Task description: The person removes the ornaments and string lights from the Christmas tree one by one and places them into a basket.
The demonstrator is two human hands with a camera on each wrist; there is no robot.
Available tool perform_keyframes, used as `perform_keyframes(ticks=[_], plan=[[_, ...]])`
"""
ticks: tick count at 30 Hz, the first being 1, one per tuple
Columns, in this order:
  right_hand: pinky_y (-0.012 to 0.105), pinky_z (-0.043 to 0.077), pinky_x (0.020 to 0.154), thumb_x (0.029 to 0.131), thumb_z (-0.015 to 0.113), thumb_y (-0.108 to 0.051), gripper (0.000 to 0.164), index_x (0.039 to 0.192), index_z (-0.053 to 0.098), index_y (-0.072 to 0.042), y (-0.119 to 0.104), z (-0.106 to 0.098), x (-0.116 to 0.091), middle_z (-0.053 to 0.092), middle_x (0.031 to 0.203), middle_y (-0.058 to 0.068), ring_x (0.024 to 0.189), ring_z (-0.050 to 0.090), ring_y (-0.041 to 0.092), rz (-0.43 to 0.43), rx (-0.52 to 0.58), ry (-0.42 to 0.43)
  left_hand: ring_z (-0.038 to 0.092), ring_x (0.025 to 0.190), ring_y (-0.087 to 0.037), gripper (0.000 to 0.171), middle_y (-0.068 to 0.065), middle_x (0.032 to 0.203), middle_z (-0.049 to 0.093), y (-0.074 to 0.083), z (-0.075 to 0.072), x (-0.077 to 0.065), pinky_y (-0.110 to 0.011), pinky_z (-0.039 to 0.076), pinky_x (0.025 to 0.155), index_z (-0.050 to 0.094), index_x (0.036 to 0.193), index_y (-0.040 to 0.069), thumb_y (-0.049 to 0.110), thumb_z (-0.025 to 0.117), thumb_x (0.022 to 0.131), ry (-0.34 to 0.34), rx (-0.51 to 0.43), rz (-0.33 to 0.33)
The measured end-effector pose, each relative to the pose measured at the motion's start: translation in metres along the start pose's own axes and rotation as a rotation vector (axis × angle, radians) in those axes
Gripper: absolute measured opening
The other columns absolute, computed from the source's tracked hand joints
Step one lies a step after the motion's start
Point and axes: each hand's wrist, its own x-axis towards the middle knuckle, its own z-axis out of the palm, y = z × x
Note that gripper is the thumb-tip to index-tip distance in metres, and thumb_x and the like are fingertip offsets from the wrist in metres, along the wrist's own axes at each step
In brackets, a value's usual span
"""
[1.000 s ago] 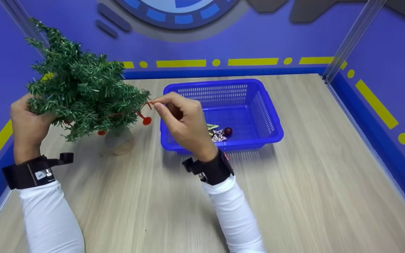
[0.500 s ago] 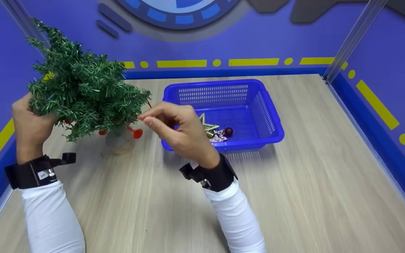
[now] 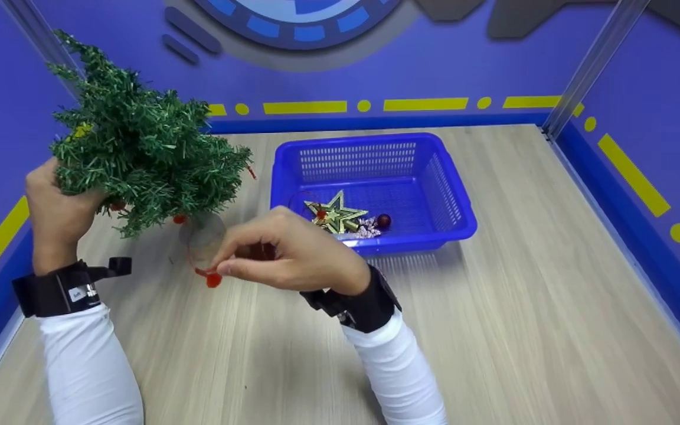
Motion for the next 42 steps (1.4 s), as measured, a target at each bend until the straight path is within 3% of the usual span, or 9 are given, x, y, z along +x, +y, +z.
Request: perform_keyframes(ticks=[8, 15, 23, 28, 33, 36, 38, 40, 42], plan=[[0.021, 0.046, 0.057, 0.097, 0.067, -0.007, 0.013, 0.101, 0.078, -0.012, 0.001, -0.003, -0.004, 0.068, 0.077, -0.001, 0.063, 0.053, 0.006, 0.071, 0.063, -0.237, 0.064, 0.088, -0.001, 0.022, 0.009, 0.096, 0.071, -0.006, 0.0, -0.001, -0.019, 0.043, 0.081, 0.077, 0.101, 0.006, 0.008, 0.08, 0.079, 0.016, -0.046, -0.018], [0.02, 0.038, 0.052, 0.099, 0.066, -0.011, 0.013, 0.103, 0.078, -0.011, 0.005, -0.003, -0.005, 0.058, 0.069, -0.001, 0.059, 0.045, 0.004, 0.102, 0.091, -0.333, 0.063, 0.083, -0.003, 0.021, 0.013, 0.091, 0.068, -0.004, 0.001, 0.0, -0.021, 0.041, 0.078, 0.076, 0.098, 0.007, 0.017, 0.083, 0.081, 0.014, -0.044, -0.021], [0.018, 0.036, 0.053, 0.099, 0.066, -0.02, 0.013, 0.099, 0.079, -0.021, 0.017, 0.001, -0.002, 0.056, 0.068, -0.01, 0.059, 0.044, 0.0, 0.383, -0.023, -0.427, 0.062, 0.082, 0.0, 0.018, 0.016, 0.09, 0.068, -0.005, -0.001, 0.001, -0.02, 0.042, 0.077, 0.075, 0.097, 0.002, 0.005, 0.08, 0.08, 0.006, -0.065, -0.019], [0.018, 0.038, 0.056, 0.098, 0.066, -0.022, 0.012, 0.096, 0.078, -0.024, 0.023, 0.002, 0.0, 0.056, 0.07, -0.015, 0.061, 0.047, -0.002, 0.476, -0.111, -0.45, 0.056, 0.077, 0.0, 0.013, 0.013, 0.081, 0.062, -0.001, -0.003, 0.001, -0.021, 0.04, 0.075, 0.068, 0.085, -0.004, 0.009, 0.072, 0.083, -0.01, -0.177, 0.059], [0.019, 0.036, 0.056, 0.097, 0.067, -0.019, 0.011, 0.096, 0.077, -0.023, 0.021, -0.007, -0.006, 0.054, 0.07, -0.012, 0.061, 0.045, 0.001, 0.486, -0.1, -0.432, 0.037, 0.062, -0.008, 0.041, 0.005, 0.066, 0.04, -0.004, -0.003, 0.004, -0.023, 0.029, 0.066, 0.045, 0.07, -0.012, 0.021, 0.058, 0.091, 0.083, -0.441, 0.134], [0.019, 0.036, 0.057, 0.097, 0.068, -0.019, 0.01, 0.095, 0.077, -0.023, 0.021, -0.011, -0.008, 0.054, 0.071, -0.011, 0.062, 0.044, 0.002, 0.494, -0.091, -0.423, 0.038, 0.06, -0.011, 0.038, 0.001, 0.063, 0.046, -0.008, -0.003, 0.008, -0.024, 0.029, 0.064, 0.048, 0.068, -0.014, 0.014, 0.055, 0.093, 0.227, -0.507, 0.083], [0.019, 0.035, 0.058, 0.097, 0.068, -0.018, 0.011, 0.095, 0.077, -0.023, 0.022, -0.014, -0.009, 0.053, 0.071, -0.012, 0.062, 0.044, 0.002, 0.505, -0.09, -0.424, 0.048, 0.067, -0.011, 0.027, 0.002, 0.073, 0.057, -0.01, -0.005, 0.008, -0.025, 0.036, 0.068, 0.062, 0.076, -0.01, 0.011, 0.057, 0.093, 0.285, -0.441, 0.005], [0.018, 0.036, 0.058, 0.096, 0.067, -0.016, 0.013, 0.093, 0.077, -0.024, 0.023, -0.016, -0.01, 0.054, 0.072, -0.013, 0.063, 0.045, 0.002, 0.522, -0.094, -0.426, 0.058, 0.084, -0.015, 0.019, 0.002, 0.096, 0.065, -0.011, -0.008, 0.007, -0.026, 0.042, 0.076, 0.072, 0.097, -0.003, 0.012, 0.061, 0.093, 0.274, -0.369, -0.075], [0.018, 0.037, 0.059, 0.095, 0.066, -0.014, 0.014, 0.091, 0.077, -0.023, 0.024, -0.018, -0.012, 0.055, 0.072, -0.012, 0.064, 0.046, 0.002, 0.543, -0.097, -0.426, 0.059, 0.106, -0.019, 0.03, 0.003, 0.121, 0.062, -0.012, -0.011, 0.006, -0.028, 0.044, 0.09, 0.07, 0.121, 0.008, 0.02, 0.065, 0.094, 0.204, -0.31, -0.114]])
